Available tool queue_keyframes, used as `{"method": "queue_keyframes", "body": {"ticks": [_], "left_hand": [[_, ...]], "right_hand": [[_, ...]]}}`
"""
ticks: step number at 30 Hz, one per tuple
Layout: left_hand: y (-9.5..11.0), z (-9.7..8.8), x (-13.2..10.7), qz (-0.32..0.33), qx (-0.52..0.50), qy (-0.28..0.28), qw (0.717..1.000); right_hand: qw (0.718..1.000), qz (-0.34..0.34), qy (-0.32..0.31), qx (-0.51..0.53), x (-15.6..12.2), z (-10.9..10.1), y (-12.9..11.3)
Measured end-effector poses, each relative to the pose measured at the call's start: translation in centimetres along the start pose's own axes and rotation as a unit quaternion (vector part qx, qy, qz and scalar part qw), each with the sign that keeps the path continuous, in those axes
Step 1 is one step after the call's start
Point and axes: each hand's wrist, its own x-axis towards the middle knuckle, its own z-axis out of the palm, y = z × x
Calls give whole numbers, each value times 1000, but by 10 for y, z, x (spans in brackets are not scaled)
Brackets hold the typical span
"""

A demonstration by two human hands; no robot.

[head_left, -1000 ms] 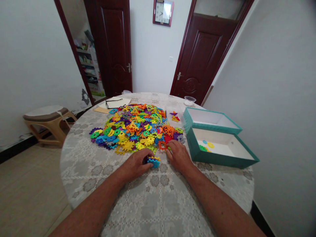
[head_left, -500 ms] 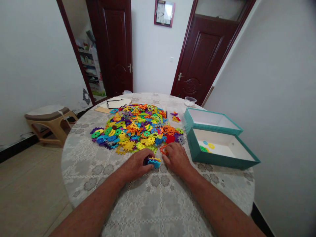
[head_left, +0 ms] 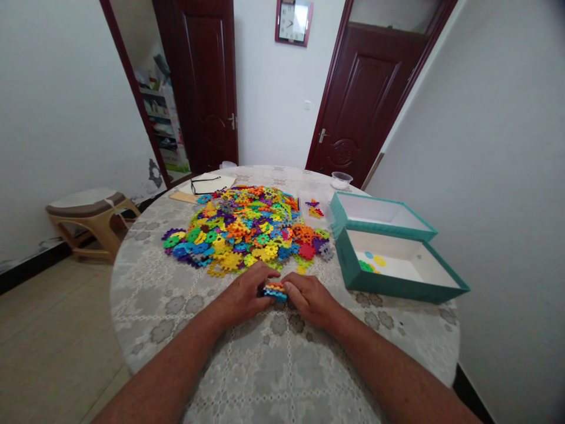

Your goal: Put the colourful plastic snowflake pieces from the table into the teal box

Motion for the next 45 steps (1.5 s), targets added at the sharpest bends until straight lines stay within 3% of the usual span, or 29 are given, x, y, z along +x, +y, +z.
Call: {"method": "queue_keyframes", "body": {"ticks": [2,5,9,14,22,29,36,41,45], "left_hand": [[3,-2,1,9,7,-11,1000],[6,-3,1,-5,16,-14,1000],[5,-3,1,-14,19,-16,1000],[6,-3,1,-30,22,-22,999],[9,-5,0,-41,18,-25,999],[13,-6,1,-45,27,-28,998],[10,-3,-1,-49,7,-13,999],[1,1,-2,-49,-11,-4,999],[-4,3,-3,-32,-16,6,999]], "right_hand": [[1000,-5,4,10,1,1,3],[997,1,79,-6,4,-3,17],[977,64,164,-122,8,-13,44],[956,133,110,-237,13,-17,62],[921,213,56,-321,13,-21,49],[913,212,52,-344,11,-20,49],[902,211,128,-355,14,-24,51],[919,95,219,-313,9,-27,37],[954,32,201,-218,3,-18,22]]}}
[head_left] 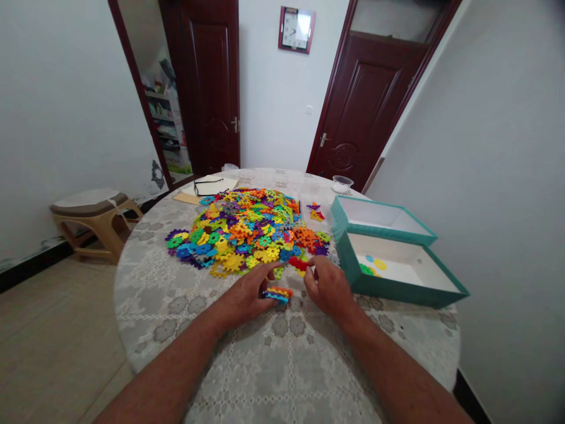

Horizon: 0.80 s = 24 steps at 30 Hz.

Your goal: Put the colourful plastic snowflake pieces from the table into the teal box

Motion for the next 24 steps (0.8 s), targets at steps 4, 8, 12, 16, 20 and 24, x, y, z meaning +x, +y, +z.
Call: {"method": "queue_keyframes", "body": {"ticks": [4,8,12,16,20,24], "left_hand": [[-1,0,1,17,9,15,1000],[3,-2,3,35,23,3,999],[3,-5,5,33,29,-11,999],[0,-5,6,9,14,-1,1000],[2,-4,6,-62,-78,4,995],[6,-5,6,-79,-185,-16,979]], "right_hand": [[985,-28,-136,107,-6,0,-13],[965,-47,-180,185,-6,-2,-17],[957,-56,-195,206,-7,-2,-20],[952,-52,-219,210,-8,2,-27],[952,-28,-210,223,-6,0,-32],[949,-29,-252,185,-3,-16,-33]]}}
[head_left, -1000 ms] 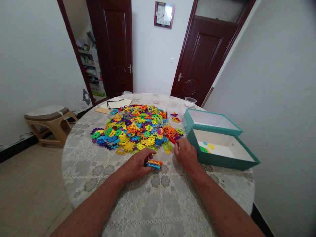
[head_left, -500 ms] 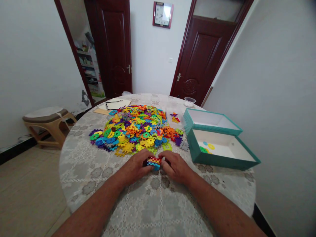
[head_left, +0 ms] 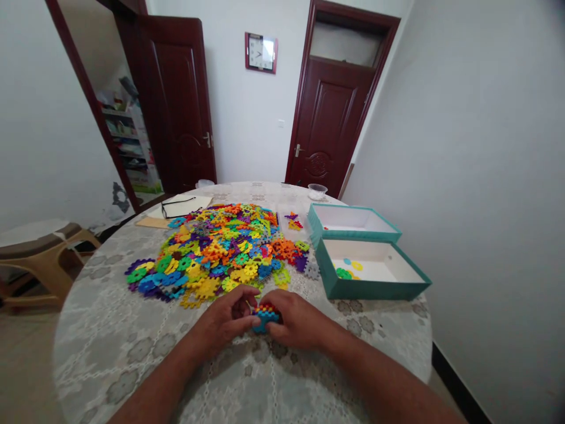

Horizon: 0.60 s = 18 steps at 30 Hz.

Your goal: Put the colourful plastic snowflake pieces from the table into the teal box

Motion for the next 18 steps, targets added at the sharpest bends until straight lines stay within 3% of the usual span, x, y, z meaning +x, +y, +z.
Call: {"method": "queue_keyframes", "body": {"ticks": [3,5,8,10,12,16,18], "left_hand": [[2,-2,-1,6,20,34,999],[3,-5,0,17,72,78,994],[1,-8,1,48,152,152,975],[-1,-10,1,69,188,193,960],[-3,-11,1,85,209,222,949],[-3,-15,1,98,227,252,935],[-1,-16,1,96,229,271,930]], "right_hand": [[999,20,-32,-29,-7,-28,-9],[999,29,-22,-37,-9,-56,-14],[993,58,79,-70,-1,-107,-7],[964,96,210,-134,12,-140,14],[922,159,292,-197,29,-166,45],[859,323,281,-280,58,-196,106],[848,356,265,-288,65,-202,123]]}}
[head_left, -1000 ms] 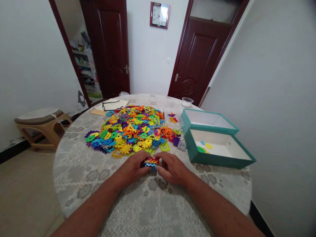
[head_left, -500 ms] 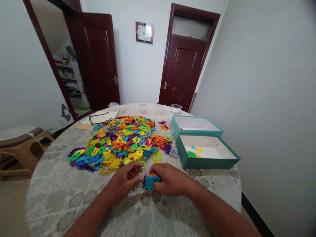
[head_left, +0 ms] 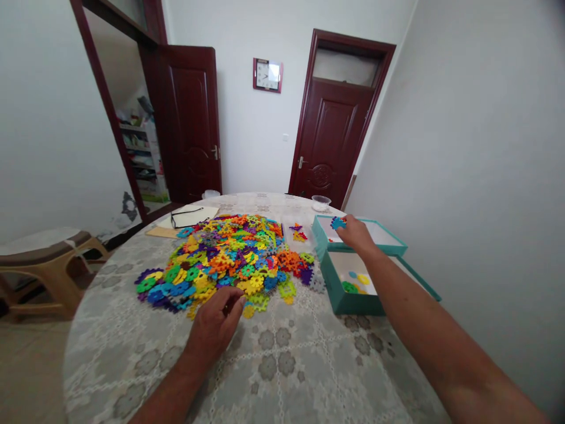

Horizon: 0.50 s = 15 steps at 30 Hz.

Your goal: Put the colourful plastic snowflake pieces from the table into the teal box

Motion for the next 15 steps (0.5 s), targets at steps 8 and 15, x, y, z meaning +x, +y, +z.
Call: {"method": "queue_keyframes", "body": {"ticks": [8,15], "left_hand": [[4,-15,1,-78,-8,114,990],[-19,-40,9,-186,-63,306,932]], "right_hand": [[999,-13,-36,1,-1,7,4],[970,-193,50,137,-89,13,-28]]}}
